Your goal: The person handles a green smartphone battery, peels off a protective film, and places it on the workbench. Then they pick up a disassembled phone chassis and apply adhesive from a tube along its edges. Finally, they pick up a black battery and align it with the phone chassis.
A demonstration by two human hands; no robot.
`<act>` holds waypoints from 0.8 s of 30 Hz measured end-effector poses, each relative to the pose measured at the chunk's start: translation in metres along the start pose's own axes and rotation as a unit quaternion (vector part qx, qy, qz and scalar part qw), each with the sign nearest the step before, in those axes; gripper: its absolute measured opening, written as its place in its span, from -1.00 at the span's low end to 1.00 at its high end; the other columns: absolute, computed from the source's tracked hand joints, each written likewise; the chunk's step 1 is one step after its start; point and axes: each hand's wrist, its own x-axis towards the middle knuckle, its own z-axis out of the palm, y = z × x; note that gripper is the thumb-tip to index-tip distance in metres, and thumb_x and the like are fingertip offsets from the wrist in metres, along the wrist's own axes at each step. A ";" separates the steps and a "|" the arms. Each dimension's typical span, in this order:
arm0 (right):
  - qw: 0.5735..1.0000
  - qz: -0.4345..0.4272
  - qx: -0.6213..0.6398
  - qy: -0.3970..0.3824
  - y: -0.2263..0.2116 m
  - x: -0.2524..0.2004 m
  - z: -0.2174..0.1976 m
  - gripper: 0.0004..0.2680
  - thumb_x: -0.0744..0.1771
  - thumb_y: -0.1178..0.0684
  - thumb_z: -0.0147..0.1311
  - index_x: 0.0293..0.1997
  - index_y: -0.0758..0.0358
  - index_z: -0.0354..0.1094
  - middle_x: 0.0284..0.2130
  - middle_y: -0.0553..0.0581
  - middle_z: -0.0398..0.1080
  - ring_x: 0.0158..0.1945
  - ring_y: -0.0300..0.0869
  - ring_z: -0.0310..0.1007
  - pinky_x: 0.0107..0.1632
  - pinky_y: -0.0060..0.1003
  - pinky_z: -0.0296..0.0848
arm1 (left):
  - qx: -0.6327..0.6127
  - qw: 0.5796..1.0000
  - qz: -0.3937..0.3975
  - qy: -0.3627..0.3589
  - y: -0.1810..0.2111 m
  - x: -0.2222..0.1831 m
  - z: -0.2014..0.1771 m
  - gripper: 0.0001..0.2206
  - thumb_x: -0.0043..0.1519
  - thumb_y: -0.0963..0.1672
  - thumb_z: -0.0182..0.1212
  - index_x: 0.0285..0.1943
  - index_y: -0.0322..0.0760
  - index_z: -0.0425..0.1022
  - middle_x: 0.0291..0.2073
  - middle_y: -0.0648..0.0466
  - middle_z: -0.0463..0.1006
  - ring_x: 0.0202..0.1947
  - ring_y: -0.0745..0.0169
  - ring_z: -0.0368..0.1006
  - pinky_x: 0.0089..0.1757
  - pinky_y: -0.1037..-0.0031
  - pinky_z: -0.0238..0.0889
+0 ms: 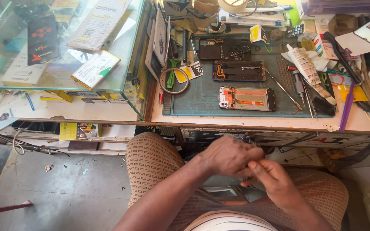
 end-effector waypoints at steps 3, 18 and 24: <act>0.994 -0.012 -0.105 -0.029 -0.007 -0.003 -0.015 -0.75 0.40 0.04 0.05 -0.20 0.45 0.64 -0.59 0.22 0.61 -0.51 -0.21 0.60 -0.35 -0.34 0.57 | -0.040 0.998 -0.025 -0.047 0.007 -0.002 0.007 -0.71 0.31 0.03 0.17 0.01 -0.18 0.36 -0.52 0.01 0.55 -0.44 -0.08 0.56 -0.38 0.11 0.35; 0.936 -0.171 -0.305 0.029 -0.084 0.009 -0.011 -0.80 0.31 0.26 0.03 -0.04 0.30 0.56 -0.24 0.11 0.67 -0.22 -0.29 0.69 -0.18 -0.45 0.58 | -0.081 0.993 -0.044 0.070 -0.021 -0.015 -0.062 -0.90 0.24 -0.06 0.29 -0.11 -0.01 0.60 -0.29 0.12 0.68 -0.30 0.01 0.62 -0.27 0.21 0.44; 0.858 -0.229 -0.443 0.124 -0.115 0.025 -0.039 -0.86 0.26 0.22 0.28 -0.14 0.31 0.59 -0.31 0.09 0.65 -0.32 -0.28 0.63 -0.24 -0.40 0.56 | 0.009 0.960 -0.215 0.180 -0.062 -0.017 -0.091 -0.79 0.35 -0.04 0.22 -0.28 -0.21 0.52 -0.47 -0.03 0.58 -0.42 -0.06 0.53 -0.37 0.21 0.33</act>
